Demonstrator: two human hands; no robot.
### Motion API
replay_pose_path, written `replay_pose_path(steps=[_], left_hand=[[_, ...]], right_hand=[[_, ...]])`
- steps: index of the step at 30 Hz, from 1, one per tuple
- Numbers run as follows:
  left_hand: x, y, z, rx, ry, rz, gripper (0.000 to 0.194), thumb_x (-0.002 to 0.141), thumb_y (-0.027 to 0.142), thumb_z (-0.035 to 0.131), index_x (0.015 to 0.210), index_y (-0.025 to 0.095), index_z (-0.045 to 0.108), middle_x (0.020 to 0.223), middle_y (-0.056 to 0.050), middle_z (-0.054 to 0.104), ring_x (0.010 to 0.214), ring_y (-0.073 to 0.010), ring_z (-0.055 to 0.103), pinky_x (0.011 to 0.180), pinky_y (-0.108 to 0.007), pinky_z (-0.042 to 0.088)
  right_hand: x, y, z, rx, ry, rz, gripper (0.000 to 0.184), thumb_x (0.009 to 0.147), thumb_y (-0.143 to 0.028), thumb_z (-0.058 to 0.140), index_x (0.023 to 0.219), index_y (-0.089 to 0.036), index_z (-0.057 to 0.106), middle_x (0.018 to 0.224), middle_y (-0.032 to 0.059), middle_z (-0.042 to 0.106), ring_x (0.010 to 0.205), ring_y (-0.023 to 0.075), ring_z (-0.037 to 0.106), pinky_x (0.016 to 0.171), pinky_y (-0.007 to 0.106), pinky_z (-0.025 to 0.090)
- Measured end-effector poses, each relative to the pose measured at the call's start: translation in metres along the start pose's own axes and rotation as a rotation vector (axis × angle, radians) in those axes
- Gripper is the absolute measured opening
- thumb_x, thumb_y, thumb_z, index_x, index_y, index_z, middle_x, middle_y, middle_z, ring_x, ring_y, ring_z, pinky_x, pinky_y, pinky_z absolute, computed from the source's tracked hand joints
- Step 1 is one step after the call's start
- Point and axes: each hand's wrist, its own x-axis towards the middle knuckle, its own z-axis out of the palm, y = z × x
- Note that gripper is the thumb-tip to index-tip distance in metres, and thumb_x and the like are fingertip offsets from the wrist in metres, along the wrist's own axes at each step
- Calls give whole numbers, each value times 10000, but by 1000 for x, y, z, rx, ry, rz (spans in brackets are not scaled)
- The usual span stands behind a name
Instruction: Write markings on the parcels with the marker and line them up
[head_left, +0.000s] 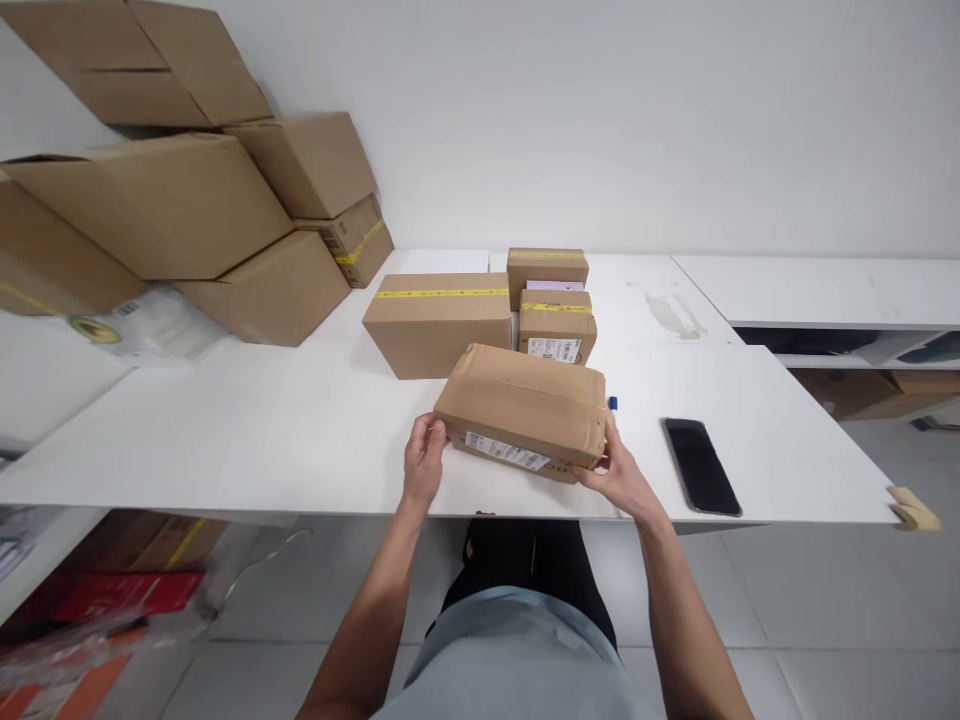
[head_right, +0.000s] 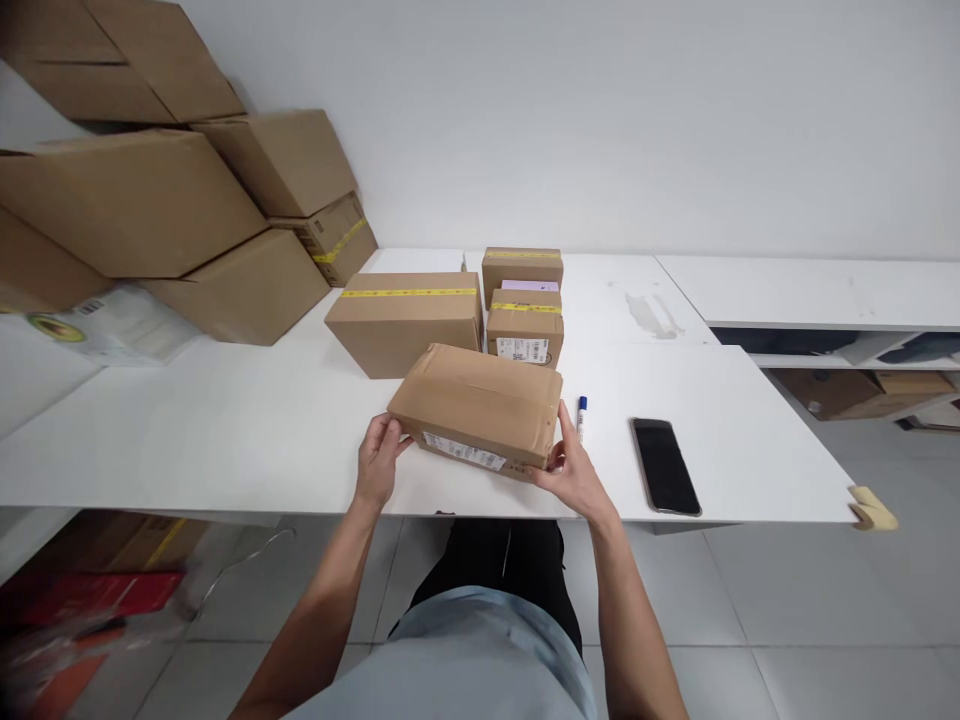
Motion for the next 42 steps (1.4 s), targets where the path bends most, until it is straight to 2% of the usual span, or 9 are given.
replay_pose_path(steps=[4,7,15,20,28,34,39,41,42], left_hand=[[-10,-1,8,-68,-46,0,528,807,709,592,1019,226,587,995,-38,679,949,-192,668,862,-359,585],[-12,-2,16,-88,-91,5,531,810,695,605,1051,222,592,1022,-47,691,958,-195,677,864,-355,581],[-5,-5,44,-90,-188,11,564,815,644,644,1185,218,625,1238,-101,679,1128,-241,659,992,-420,548],[-1,-8,61,-55,-232,31,608,819,636,650,1253,211,630,1334,-132,644,1203,-276,631,940,-407,573],[22,-12,84,-49,-315,92,622,827,628,658,1286,209,635,1388,-140,588,1193,-269,624,954,-397,571],[21,-12,92,-19,-347,152,673,832,640,638,1342,203,593,1403,-149,547,1223,-265,608,966,-385,574],[30,-7,88,24,-361,204,638,816,621,663,1301,210,619,1320,-138,608,1153,-256,642,920,-387,591],[51,5,74,61,-267,254,579,817,588,675,1263,221,631,1334,-130,598,1209,-267,603,1022,-436,537],[66,14,63,84,-184,287,538,826,553,677,1249,225,629,1362,-128,572,1304,-275,530,1119,-463,456]], right_hand=[[5,-5,-12,-16,7,-27,1014,767,-454,760,1590,-264,199,1463,142,535,1200,276,605,976,474,542],[9,-1,-19,33,25,-7,966,787,-496,745,1577,-284,230,1467,135,534,1301,292,549,1007,484,523],[39,28,-32,232,138,38,847,781,-507,735,1509,-271,370,1418,122,574,1230,256,598,1023,480,512],[47,33,-37,266,203,57,808,762,-509,734,1456,-232,426,1417,148,568,1243,257,591,1029,456,504],[56,44,-42,301,340,63,803,683,-431,771,1415,-297,468,1374,103,593,1146,248,631,967,425,539],[60,52,-43,198,396,89,829,655,-419,793,1406,-270,476,1285,118,642,975,238,660,821,411,581],[64,55,-41,125,469,65,788,671,-414,768,1390,-247,494,1270,117,644,1032,253,661,871,434,565],[66,53,-38,100,483,84,791,678,-414,750,1403,-243,484,1282,124,636,1051,262,662,857,429,573],[67,51,-37,89,489,95,795,679,-416,741,1410,-242,479,1295,128,629,1049,263,664,847,425,577]])
